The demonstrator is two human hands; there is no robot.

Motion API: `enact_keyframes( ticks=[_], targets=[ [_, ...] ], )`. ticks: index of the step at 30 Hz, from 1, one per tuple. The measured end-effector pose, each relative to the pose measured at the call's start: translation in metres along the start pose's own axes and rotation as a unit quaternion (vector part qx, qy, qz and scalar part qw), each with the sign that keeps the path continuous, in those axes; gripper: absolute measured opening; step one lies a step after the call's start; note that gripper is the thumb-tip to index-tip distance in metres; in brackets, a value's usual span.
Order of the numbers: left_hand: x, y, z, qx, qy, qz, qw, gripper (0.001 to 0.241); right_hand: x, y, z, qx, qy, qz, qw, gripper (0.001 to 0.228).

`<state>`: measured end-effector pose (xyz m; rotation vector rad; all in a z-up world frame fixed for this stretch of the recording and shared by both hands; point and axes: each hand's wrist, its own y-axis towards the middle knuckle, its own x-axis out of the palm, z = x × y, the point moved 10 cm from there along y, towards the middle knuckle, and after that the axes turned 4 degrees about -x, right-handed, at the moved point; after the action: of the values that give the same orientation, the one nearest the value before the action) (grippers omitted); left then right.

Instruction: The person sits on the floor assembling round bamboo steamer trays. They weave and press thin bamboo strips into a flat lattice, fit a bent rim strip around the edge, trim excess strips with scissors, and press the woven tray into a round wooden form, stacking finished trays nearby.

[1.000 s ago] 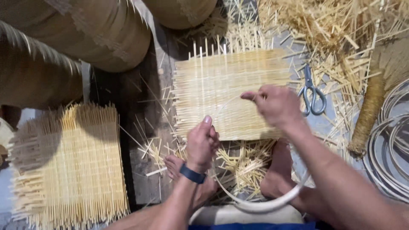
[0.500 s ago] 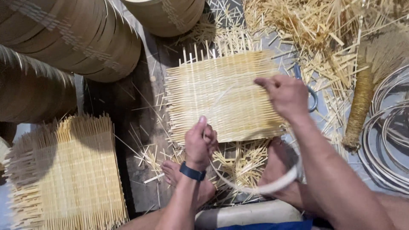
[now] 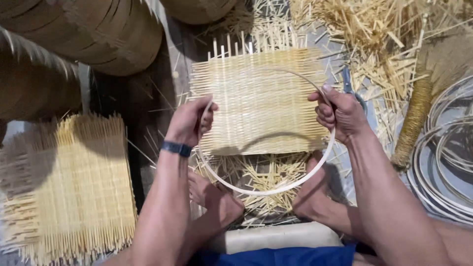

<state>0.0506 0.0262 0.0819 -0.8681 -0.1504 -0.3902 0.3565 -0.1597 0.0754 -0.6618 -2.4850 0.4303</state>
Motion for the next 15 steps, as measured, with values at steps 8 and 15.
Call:
enact_keyframes(
  ticks=[8,15],
  targets=[
    [-0.019,0.021,0.019,-0.005,-0.02,0.036,0.999,0.029,0.01,0.003,0.005,0.011,-0.021,0.005,1.0,0.042],
    [-0.033,0.035,-0.025,0.007,-0.119,-0.037,0.992,0.041,-0.005,0.018,0.013,-0.042,0.079,0.047,0.995,0.048]
  ],
)
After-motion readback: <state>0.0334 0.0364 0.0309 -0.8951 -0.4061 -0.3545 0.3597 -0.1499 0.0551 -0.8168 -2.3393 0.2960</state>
